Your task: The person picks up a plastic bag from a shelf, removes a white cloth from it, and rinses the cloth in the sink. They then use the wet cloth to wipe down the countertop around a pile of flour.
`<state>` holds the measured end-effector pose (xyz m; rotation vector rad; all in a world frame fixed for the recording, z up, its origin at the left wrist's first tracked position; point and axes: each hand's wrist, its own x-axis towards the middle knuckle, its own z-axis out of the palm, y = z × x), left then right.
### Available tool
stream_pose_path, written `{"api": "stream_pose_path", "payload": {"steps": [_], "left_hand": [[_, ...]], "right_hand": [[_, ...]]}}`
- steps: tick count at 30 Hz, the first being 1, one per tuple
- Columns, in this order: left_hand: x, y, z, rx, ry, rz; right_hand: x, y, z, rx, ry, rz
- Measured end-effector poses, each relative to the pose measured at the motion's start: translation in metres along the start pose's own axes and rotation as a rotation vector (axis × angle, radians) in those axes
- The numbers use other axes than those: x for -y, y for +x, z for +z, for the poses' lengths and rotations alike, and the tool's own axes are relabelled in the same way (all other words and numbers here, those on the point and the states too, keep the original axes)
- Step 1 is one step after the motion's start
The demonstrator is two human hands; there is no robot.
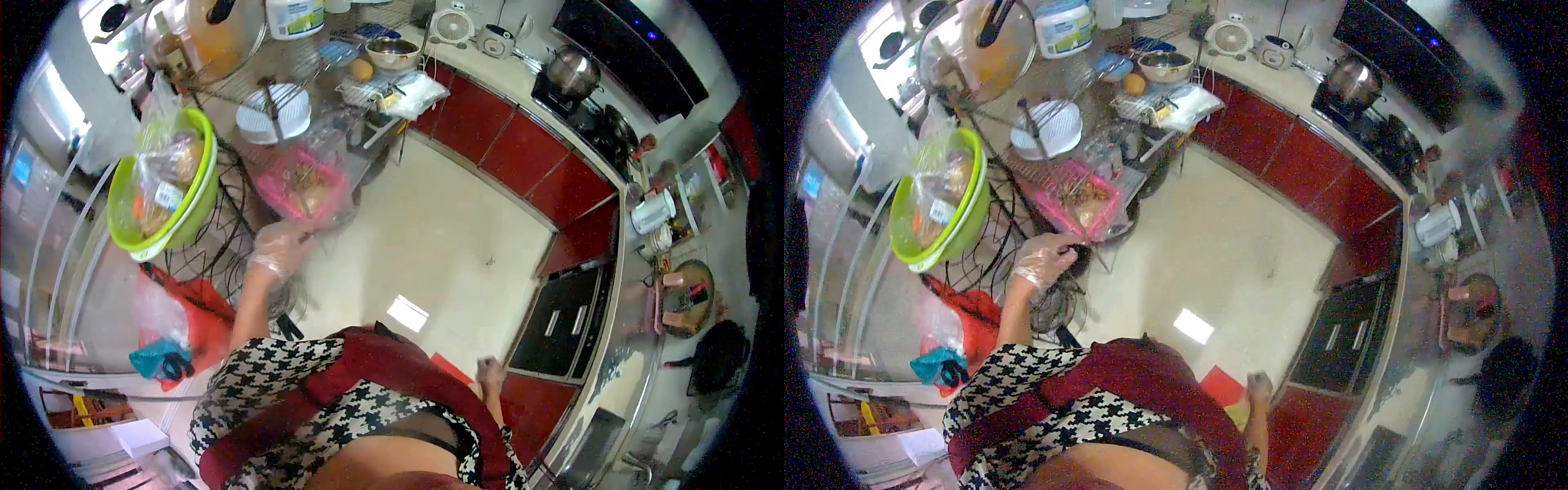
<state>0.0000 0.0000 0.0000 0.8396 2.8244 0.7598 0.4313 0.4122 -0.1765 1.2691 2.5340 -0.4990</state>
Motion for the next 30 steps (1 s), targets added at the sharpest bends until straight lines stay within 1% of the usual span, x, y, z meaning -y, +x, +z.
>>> {"api": "stream_pose_path", "payload": {"steps": [1,2,3,4,5,6,7,8,9,11,12,14,15,17,18,19,20,21,22,23,24,25,26,27,28,29,30], "left_hand": [[-0.002,0.005,0.011,-0.022,-0.052,0.074],[-0.006,0.015,0.018,0.125,-0.047,-0.005],[0.014,0.092,-0.014,0.127,0.080,-0.008],[0.013,0.113,-0.007,0.050,0.107,0.086],[0.006,0.129,0.001,-0.024,0.119,0.181],[-0.005,0.144,0.008,-0.024,0.122,0.181],[-0.014,0.161,0.009,0.029,0.177,0.232],[-0.025,0.181,0.013,0.072,0.226,0.282],[-0.033,0.197,0.019,0.058,0.226,0.276],[-0.046,0.214,0.037,0.020,0.116,0.361],[-0.052,0.218,0.044,0.026,0.115,0.338],[-0.069,0.231,0.050,0.097,0.027,0.208],[-0.073,0.235,0.056,0.083,0.030,0.187],[-0.074,0.245,0.064,0.089,0.113,0.146],[-0.077,0.250,0.063,0.075,0.122,0.125],[-0.080,0.255,0.064,0.060,0.118,0.114],[-0.082,0.258,0.067,0.048,0.114,0.102],[-0.086,0.260,0.066,0.043,0.118,0.079],[-0.092,0.260,0.063,0.015,0.125,0.041],[-0.096,0.257,0.064,-0.001,0.127,0.004],[-0.095,0.253,0.071,0.020,0.113,-0.017],[-0.088,0.250,0.077,-0.006,0.102,0.000],[-0.079,0.253,0.081,-0.047,0.096,0.022],[-0.070,0.256,0.085,-0.054,0.090,0.014],[-0.058,0.256,0.090,-0.079,0.145,0.038],[-0.049,0.255,0.091,-0.098,0.198,0.060],[-0.042,0.257,0.089,-0.069,0.208,0.048]], "right_hand": [[-0.020,-0.010,0.006,-0.065,-0.117,-0.037],[-0.017,-0.033,0.000,-0.113,0.016,0.153],[0.068,0.001,0.022,-0.098,0.254,0.316],[0.062,0.004,0.038,-0.080,0.266,0.316],[0.038,-0.002,0.052,-0.041,0.007,0.179],[0.016,0.004,0.065,-0.012,-0.250,0.036],[0.001,0.013,0.073,0.030,-0.329,-0.019],[-0.015,0.026,0.080,0.089,-0.270,0.016],[-0.030,0.039,0.083,0.148,-0.220,0.048],[-0.055,0.080,0.086,0.224,-0.154,0.057],[-0.066,0.108,0.085,0.243,-0.133,0.030],[-0.087,0.176,0.080,0.269,-0.099,-0.046],[-0.101,0.217,0.080,0.273,-0.067,-0.108],[-0.125,0.318,0.080,0.249,0.086,-0.336],[-0.132,0.374,0.072,0.359,0.361,-0.682],[-0.133,0.409,0.085,0.029,0.198,-0.572],[-0.092,0.428,0.086,-0.297,0.040,-0.452],[-0.003,0.402,-0.018,-0.349,0.199,-0.521],[-0.002,0.456,-0.011,-0.172,0.041,-0.459],[-0.016,0.520,0.008,-0.202,-0.154,-0.702],[0.049,0.489,-0.040,-0.327,0.073,-0.683],[0.099,0.488,-0.069,-0.133,0.188,-0.505],[0.129,0.502,-0.078,-0.105,0.099,-0.607],[0.153,0.512,-0.075,-0.194,0.165,-0.747],[0.190,0.517,-0.077,-0.011,0.268,-0.503],[0.215,0.526,-0.075,0.013,0.184,-0.559],[0.239,0.533,-0.070,0.038,0.102,-0.613]]}}
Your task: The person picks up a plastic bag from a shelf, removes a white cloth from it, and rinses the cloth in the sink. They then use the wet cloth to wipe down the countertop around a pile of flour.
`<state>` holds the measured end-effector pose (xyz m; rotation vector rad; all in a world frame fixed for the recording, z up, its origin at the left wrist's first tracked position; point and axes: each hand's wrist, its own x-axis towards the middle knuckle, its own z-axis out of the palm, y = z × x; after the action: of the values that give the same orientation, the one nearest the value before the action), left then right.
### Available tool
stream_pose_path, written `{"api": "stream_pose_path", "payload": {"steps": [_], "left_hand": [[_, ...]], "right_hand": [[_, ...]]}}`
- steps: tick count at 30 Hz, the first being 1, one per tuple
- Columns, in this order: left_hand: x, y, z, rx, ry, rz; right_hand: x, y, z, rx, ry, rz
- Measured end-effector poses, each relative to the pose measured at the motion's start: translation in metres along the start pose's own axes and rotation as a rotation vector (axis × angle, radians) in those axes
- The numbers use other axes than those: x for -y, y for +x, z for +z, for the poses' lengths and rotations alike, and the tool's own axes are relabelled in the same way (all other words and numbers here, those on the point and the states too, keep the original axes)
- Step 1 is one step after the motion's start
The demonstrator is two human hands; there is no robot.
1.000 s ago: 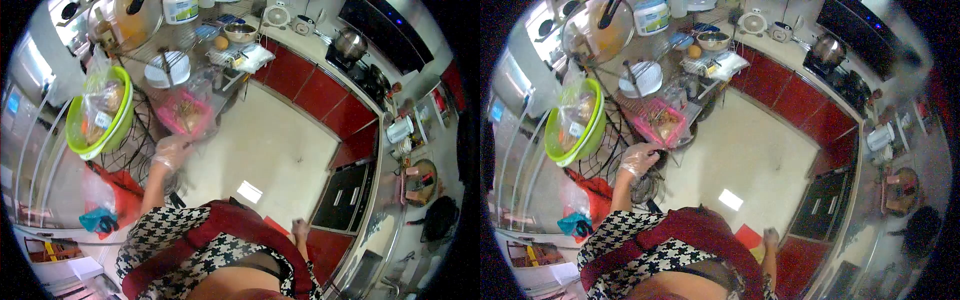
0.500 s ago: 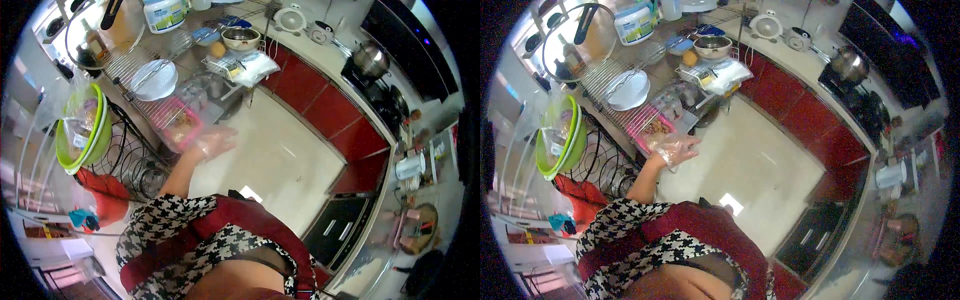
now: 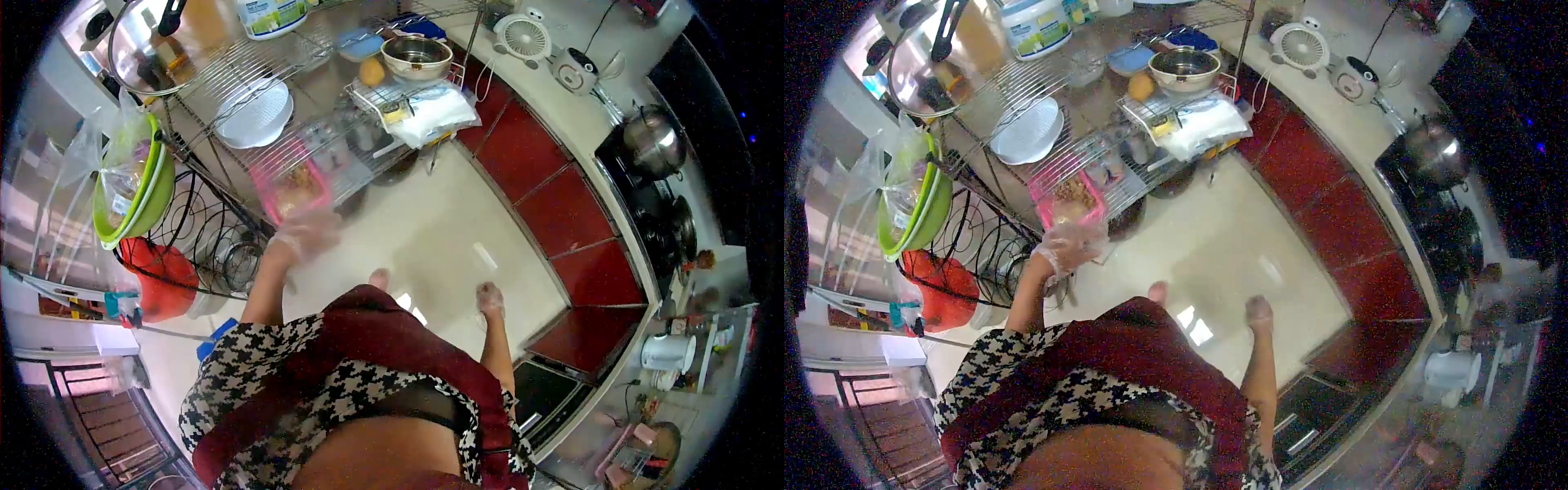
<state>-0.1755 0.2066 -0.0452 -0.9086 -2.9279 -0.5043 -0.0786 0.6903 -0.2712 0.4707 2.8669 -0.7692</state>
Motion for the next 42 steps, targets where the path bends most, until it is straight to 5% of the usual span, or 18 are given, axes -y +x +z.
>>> {"api": "stream_pose_path", "payload": {"steps": [1,3,5,10,12,14,16,19,21,24,27,29,34,40,41,42], "left_hand": [[-0.007,0.014,-0.015,0.009,-0.002,-0.006],[-0.036,0.046,-0.063,0.447,0.070,-0.307],[-0.039,0.056,-0.078,0.384,-0.011,-0.338],[0.028,0.094,-0.037,0.354,-0.098,-0.330],[0.043,0.105,-0.027,0.132,-0.210,-0.159],[0.070,0.119,0.015,0.093,-0.178,-0.114],[0.077,0.139,0.035,0.061,-0.155,-0.080],[0.068,0.184,0.041,0.352,-0.088,-0.086],[0.054,0.198,0.037,0.213,-0.415,-0.097],[0.046,0.213,0.084,-0.002,-0.457,-0.047],[0.024,0.236,0.071,0.099,-0.176,-0.033],[0.021,0.247,0.073,0.121,-0.292,-0.081],[0.022,0.275,0.093,0.055,-0.338,-0.255],[0.013,0.306,0.099,-0.030,-0.246,-0.348],[0.010,0.313,0.101,-0.043,-0.210,-0.359],[0.007,0.319,0.103,-0.056,-0.174,-0.371]], "right_hand": [[0.030,0.014,-0.003,0.037,0.014,0.031],[0.063,0.034,-0.002,0.083,0.012,0.068],[0.075,0.059,0.000,0.178,0.182,-0.144],[0.121,0.102,-0.034,0.244,0.120,-0.184],[0.131,0.122,-0.037,0.215,0.066,-0.189],[0.131,0.153,-0.032,0.195,0.603,-0.228],[0.151,0.182,-0.051,0.110,0.421,-0.226],[0.209,0.221,-0.091,-0.017,0.428,-0.381],[0.252,0.248,-0.121,-0.059,0.293,-0.450],[0.289,0.298,-0.135,-0.134,0.117,-0.659],[0.306,0.357,-0.124,-0.033,0.090,-0.688],[0.293,0.397,-0.097,-0.132,0.075,-1.007],[0.271,0.403,-0.070,-0.111,-0.137,-0.950],[0.239,0.395,-0.109,-0.460,0.060,-0.704],[0.237,0.399,-0.116,-0.458,0.055,-0.703],[0.232,0.404,-0.121,-0.238,0.049,-0.469]]}}
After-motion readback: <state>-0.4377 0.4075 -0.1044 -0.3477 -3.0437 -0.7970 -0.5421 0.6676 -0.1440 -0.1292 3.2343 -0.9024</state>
